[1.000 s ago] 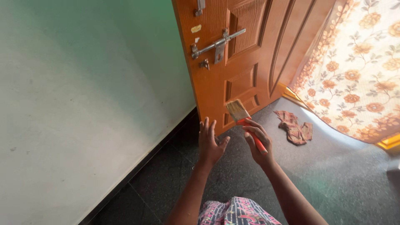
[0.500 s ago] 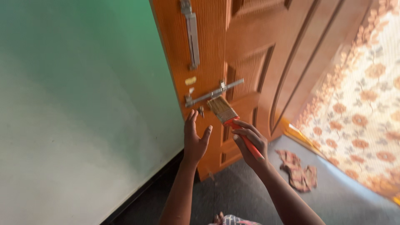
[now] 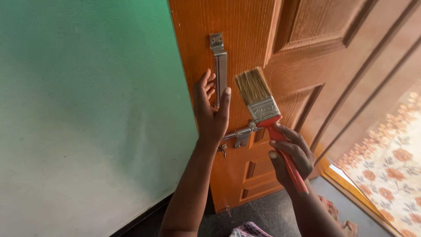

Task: The person uses a red-handled brush to sweep dust off a brown wooden door. They start by cleaning the area around the handle and latch, then move to the recessed panels and the curved edges of the door, using their left hand to steady the surface.

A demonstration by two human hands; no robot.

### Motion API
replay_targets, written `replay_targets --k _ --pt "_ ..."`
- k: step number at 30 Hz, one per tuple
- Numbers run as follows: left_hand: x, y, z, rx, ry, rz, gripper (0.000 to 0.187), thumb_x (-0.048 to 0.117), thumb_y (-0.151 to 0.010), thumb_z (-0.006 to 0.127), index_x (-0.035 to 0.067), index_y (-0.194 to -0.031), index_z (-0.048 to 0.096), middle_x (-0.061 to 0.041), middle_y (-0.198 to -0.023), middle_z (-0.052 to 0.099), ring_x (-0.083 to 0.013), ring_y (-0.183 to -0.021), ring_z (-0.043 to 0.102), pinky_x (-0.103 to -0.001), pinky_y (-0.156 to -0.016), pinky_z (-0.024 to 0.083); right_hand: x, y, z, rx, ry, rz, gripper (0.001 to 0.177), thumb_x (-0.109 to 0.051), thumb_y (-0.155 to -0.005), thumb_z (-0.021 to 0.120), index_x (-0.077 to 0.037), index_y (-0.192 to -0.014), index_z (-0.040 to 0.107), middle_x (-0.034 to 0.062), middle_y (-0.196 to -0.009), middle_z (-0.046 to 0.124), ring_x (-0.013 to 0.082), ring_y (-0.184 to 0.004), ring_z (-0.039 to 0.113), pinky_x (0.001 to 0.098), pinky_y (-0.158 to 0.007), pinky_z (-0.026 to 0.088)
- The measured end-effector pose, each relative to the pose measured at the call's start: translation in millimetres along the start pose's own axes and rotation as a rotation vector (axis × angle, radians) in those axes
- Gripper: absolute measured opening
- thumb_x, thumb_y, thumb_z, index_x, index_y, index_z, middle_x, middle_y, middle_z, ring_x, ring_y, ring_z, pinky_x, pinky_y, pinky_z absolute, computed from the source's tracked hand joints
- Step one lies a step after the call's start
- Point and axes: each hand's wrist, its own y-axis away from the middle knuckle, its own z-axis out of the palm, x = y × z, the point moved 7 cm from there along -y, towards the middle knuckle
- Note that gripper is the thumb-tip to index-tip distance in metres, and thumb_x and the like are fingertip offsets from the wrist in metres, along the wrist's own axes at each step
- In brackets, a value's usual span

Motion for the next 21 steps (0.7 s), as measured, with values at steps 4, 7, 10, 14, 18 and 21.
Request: replay_targets --k 4,7,10,14,18,21 --pt "-26.4 -13.9 12.5 0.058 -0.009 -0.019 0.042 0.026 -0.108 0.059 -0.001 -0.137 0.045 -0.02 -0.123 0.057 -0.0255 -0.112 0.061 -0.042 -0.093 0.056 27.9 -8.0 6.9 0.055 -0.022 -0.056 0.026 -0.024 -0.1 0.078 -0.003 -0.103 0.064 0.0256 -0.131 0.064 0.0305 -0.121 0.068 0.0372 -0.094 0.061" --pt "-52.6 -20.5 30.8 0.047 0.015 -0.135 0.025 0.028 -0.112 0.053 0.003 -0.115 0.056 -0.008 -0.083 0.065 -0.0148 -0.072 0.064 -0.033 -0.064 0.057 50.4 -16.9 7.5 0.055 -0.167 -0.035 0.025 -0.025 -0.104 0.074 -0.004 -0.107 0.061 0.023 -0.135 0.061 0.0312 -0.126 0.065 0.0388 -0.097 0.062" --pt "-64.0 -20.8 36.5 0.126 0.026 -0.1 0.025 0.029 -0.11 0.049 0.005 -0.106 0.056 -0.002 -0.074 0.062 -0.008 -0.057 0.063 -0.025 -0.052 0.056 76.4 -23.8 4.8 0.078 -0.326 -0.024 0.028 -0.031 -0.105 0.07 -0.005 -0.108 0.06 0.018 -0.133 0.063 0.0254 -0.119 0.066 0.0367 -0.096 0.063" --pt "-84.8 -9.4 35.8 0.083 0.18 -0.179 0.027 0.03 -0.111 0.048 0.005 -0.103 0.057 -0.003 -0.071 0.062 -0.0079 -0.052 0.058 -0.024 -0.048 0.052 112.1 -39.9 10.2 0.186 -0.488 -0.11 0.029 -0.035 -0.103 0.068 -0.007 -0.102 0.06 0.0147 -0.128 0.067 0.0207 -0.108 0.069 0.0363 -0.087 0.062" --pt "-92.1 2.4 35.5 0.095 0.21 -0.183 0.029 0.031 -0.112 0.048 0.005 -0.103 0.057 -0.003 -0.071 0.061 -0.0073 -0.054 0.058 -0.024 -0.05 0.052 125.8 -69.9 -1.9 0.369 -0.49 -0.19 0.039 -0.044 -0.104 0.063 -0.006 -0.109 0.056 0.0117 -0.128 0.068 0.0194 -0.113 0.067 0.039 -0.087 0.063" --pt "-92.3 6.5 34.7 0.096 0.192 -0.162 0.031 0.034 -0.113 0.048 0.005 -0.104 0.057 -0.003 -0.074 0.06 -0.0065 -0.056 0.057 -0.023 -0.052 0.051 118.2 -98.8 -14.1 0.422 -0.507 -0.226 0.046 -0.049 -0.107 0.057 -0.003 -0.114 0.055 0.0145 -0.131 0.061 0.0235 -0.125 0.062 0.043 -0.091 0.065"
